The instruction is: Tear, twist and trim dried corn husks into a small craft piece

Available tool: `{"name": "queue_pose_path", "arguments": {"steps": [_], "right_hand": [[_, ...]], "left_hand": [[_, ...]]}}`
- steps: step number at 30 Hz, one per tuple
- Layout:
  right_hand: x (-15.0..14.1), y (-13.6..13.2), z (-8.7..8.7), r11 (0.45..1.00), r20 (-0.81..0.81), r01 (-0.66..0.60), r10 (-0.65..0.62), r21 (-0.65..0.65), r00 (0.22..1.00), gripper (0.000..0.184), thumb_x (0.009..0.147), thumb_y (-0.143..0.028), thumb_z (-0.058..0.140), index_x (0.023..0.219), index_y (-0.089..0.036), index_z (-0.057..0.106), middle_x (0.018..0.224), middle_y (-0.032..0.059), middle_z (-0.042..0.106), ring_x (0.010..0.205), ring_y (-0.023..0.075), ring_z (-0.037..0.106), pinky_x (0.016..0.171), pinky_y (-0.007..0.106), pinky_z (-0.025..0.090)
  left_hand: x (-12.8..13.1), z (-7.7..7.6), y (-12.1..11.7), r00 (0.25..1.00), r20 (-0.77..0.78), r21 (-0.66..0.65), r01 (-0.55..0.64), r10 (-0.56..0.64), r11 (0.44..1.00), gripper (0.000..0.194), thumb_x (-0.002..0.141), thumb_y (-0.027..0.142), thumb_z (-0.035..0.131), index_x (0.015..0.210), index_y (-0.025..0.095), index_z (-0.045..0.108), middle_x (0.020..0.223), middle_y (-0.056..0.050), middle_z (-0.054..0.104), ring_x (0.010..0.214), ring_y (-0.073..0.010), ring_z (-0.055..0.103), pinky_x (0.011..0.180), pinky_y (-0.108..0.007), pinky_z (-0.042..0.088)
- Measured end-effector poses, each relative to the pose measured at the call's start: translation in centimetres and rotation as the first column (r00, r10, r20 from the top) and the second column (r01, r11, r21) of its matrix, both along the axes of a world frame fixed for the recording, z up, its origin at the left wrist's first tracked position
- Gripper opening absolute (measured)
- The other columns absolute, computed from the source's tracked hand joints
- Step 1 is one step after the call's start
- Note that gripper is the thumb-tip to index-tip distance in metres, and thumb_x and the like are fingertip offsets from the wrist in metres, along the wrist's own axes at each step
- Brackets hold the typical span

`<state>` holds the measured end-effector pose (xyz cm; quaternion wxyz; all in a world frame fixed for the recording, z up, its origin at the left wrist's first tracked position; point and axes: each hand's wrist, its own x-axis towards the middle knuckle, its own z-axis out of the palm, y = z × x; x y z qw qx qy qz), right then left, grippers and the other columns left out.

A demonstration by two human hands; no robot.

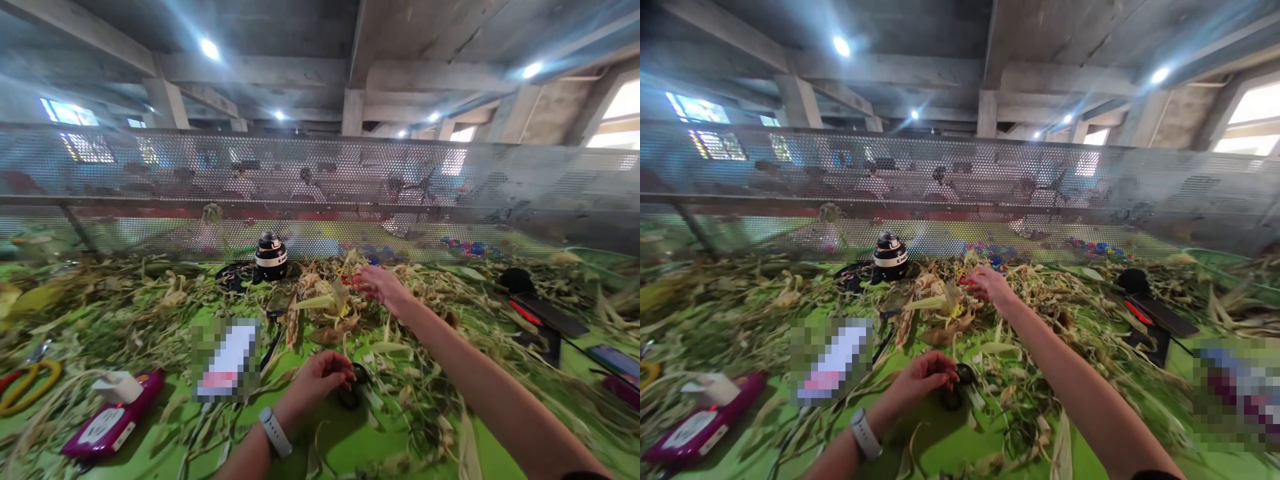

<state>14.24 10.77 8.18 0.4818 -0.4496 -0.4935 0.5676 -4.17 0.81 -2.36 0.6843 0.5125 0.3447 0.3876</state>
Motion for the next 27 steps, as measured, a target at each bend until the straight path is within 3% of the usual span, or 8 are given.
{"name": "queue_pose_path", "arguments": {"steps": [4,8,11,13,17,20,23,27], "right_hand": [[3.2,-2.3,-2.6,0.999,0.187,-0.032,0.035,-0.020,0.982,0.011,0.075,-0.023,0.062,0.083,-0.015,0.062,0.075,0.0017,0.069,0.053,0.0088,0.061,0.047,0.019,0.045],[7.6,-3.8,-3.5,0.996,0.283,0.084,-0.085,0.014,0.955,0.013,0.071,-0.026,0.065,0.079,-0.016,0.063,0.069,0.0006,0.067,0.052,0.0081,0.060,0.050,0.019,0.046],[9.7,-4.9,-4.3,0.999,0.446,0.030,-0.046,0.044,0.894,0.015,0.068,-0.029,0.065,0.072,-0.015,0.062,0.063,0.0004,0.065,0.050,0.0101,0.057,0.048,0.021,0.043],[10.3,-6.0,-5.0,0.991,0.606,-0.078,-0.002,0.105,0.796,0.012,0.069,-0.028,0.063,0.070,-0.016,0.063,0.061,0.0001,0.063,0.052,0.0124,0.057,0.050,0.024,0.043],[10.5,-8.4,-5.6,0.935,0.888,-0.311,-0.011,0.173,0.459,0.007,0.069,-0.021,0.061,0.066,-0.020,0.067,0.067,0.0013,0.066,0.064,0.0172,0.058,0.061,0.027,0.041],[10.6,-9.4,-5.1,0.913,0.944,-0.388,0.006,0.129,0.329,0.012,0.075,-0.022,0.056,0.071,-0.022,0.067,0.074,0.0022,0.067,0.072,0.0184,0.059,0.065,0.027,0.040],[11.1,-9.0,-4.5,0.953,0.947,-0.171,-0.205,0.251,0.248,0.019,0.081,-0.029,0.049,0.087,-0.021,0.065,0.087,0.0050,0.065,0.077,0.0189,0.059,0.066,0.027,0.040],[11.6,-7.1,-5.0,0.895,0.897,0.087,-0.442,0.438,0.030,0.040,0.081,-0.043,0.049,0.111,-0.018,0.056,0.105,0.0112,0.059,0.085,0.0233,0.058,0.065,0.029,0.039]], "left_hand": [[0.0,0.3,-0.1,1.000,-0.019,0.012,-0.013,0.013,1.000,0.025,0.061,0.027,0.073,0.078,0.013,0.061,0.074,-0.006,0.068,0.064,-0.0143,0.060,0.064,-0.028,0.045],[-0.1,0.4,-0.1,0.998,-0.060,0.012,-0.019,0.020,1.000,0.022,0.062,0.025,0.072,0.078,0.014,0.062,0.076,-0.006,0.068,0.068,-0.0148,0.061,0.066,-0.027,0.046],[-0.2,0.5,-0.1,0.996,-0.080,0.009,-0.028,0.029,1.000,0.020,0.062,0.024,0.070,0.079,0.014,0.062,0.076,-0.005,0.069,0.069,-0.0149,0.061,0.066,-0.027,0.047],[-0.2,0.5,-0.2,0.994,-0.098,0.017,-0.036,0.037,0.999,0.019,0.063,0.024,0.069,0.079,0.015,0.062,0.077,-0.005,0.069,0.070,-0.0151,0.061,0.067,-0.028,0.047],[-0.3,0.6,-0.2,0.990,-0.137,0.039,-0.035,0.041,0.999,0.018,0.064,0.024,0.068,0.080,0.016,0.062,0.079,-0.005,0.069,0.074,-0.0163,0.062,0.070,-0.029,0.048],[-0.3,0.4,-0.2,0.988,-0.152,0.042,-0.019,0.025,0.999,0.020,0.064,0.026,0.068,0.080,0.015,0.062,0.080,-0.005,0.069,0.075,-0.0167,0.061,0.071,-0.029,0.048],[-0.3,0.2,-0.1,0.987,-0.160,0.043,-0.012,0.019,0.999,0.022,0.064,0.028,0.069,0.080,0.015,0.062,0.080,-0.005,0.068,0.072,-0.0164,0.061,0.069,-0.029,0.048],[-0.2,0.3,-0.2,0.988,-0.155,0.065,-0.004,0.014,0.998,0.022,0.065,0.031,0.069,0.080,0.015,0.063,0.080,-0.006,0.068,0.071,-0.0161,0.060,0.070,-0.029,0.048]]}}
